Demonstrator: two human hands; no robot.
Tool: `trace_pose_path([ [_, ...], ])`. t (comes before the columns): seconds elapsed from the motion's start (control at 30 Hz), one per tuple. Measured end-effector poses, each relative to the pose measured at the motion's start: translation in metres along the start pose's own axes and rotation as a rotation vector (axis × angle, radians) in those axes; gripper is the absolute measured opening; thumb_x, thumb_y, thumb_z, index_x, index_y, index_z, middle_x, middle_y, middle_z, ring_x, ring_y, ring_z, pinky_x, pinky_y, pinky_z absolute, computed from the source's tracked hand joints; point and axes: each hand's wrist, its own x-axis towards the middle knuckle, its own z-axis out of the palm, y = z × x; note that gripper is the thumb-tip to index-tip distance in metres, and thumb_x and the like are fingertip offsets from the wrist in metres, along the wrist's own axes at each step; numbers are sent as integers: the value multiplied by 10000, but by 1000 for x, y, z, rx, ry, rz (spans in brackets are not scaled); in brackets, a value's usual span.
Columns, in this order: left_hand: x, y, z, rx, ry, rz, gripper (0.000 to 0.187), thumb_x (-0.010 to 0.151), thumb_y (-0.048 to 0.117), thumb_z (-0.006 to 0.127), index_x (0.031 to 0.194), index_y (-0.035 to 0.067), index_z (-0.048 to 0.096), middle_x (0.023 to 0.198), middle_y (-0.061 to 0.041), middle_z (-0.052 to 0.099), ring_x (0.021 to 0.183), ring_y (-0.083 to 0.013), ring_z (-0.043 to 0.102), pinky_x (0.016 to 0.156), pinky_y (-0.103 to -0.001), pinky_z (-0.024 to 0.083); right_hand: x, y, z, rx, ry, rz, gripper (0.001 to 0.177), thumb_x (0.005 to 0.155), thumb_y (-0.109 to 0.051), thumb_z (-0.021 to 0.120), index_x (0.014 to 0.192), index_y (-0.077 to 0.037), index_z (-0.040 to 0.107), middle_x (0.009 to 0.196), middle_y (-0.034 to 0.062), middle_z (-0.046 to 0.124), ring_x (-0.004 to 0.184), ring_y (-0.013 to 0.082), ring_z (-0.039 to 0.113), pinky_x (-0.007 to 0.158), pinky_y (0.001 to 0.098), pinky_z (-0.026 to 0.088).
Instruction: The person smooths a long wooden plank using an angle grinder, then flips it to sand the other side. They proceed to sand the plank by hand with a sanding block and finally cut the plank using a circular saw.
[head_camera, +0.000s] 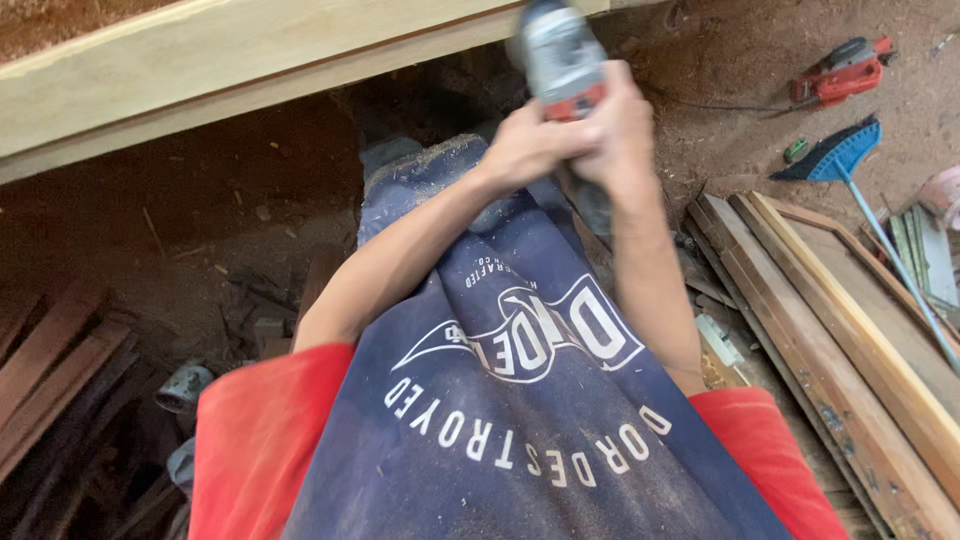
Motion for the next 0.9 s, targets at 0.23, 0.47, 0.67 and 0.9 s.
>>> trace_pose_path([
  [0.23, 33, 17, 30, 166, -34, 93, 864, 685, 688, 774, 1289, 75, 691, 1218, -119, 752, 1136, -220, 720, 1024, -356, 537, 5, 42, -19, 231, 174, -114, 478, 822, -267, 894, 1135, -48, 607, 1054, 87, 755, 947, 183, 713, 846, 351, 570],
  [0.47, -45, -27, -43, -55, 149, 132, 873, 713, 587, 857, 1327, 16, 616, 1248, -110, 719, 1156, -188, 685, 1035, -332, 534, -17, -46, 47, -6, 19, -147, 607, 741, -418, 904, 1134, -97, 571, 978, 149, 750, 918, 335, 732, 806, 457, 557],
  [0.67, -124, -60, -130, -365, 196, 219, 857, 770, 524, 880, 1344, -30, 569, 1256, -104, 673, 1151, -179, 650, 1033, -340, 526, -45, -156, 119, -132, -98, -185, 632, 706, -460, 851, 1182, -163, 562, 962, 188, 742, 947, 457, 691, 809, 535, 535],
  [0.9, -241, -111, -279, -344, 288, 224, 708, 849, 454, 811, 1296, -64, 628, 1217, -88, 682, 1106, -146, 648, 989, -326, 535, -84, -286, 254, -221, -203, -215, 657, 735, -479, 834, 1238, -174, 539, 967, 227, 725, 942, 481, 685, 817, 566, 521],
])
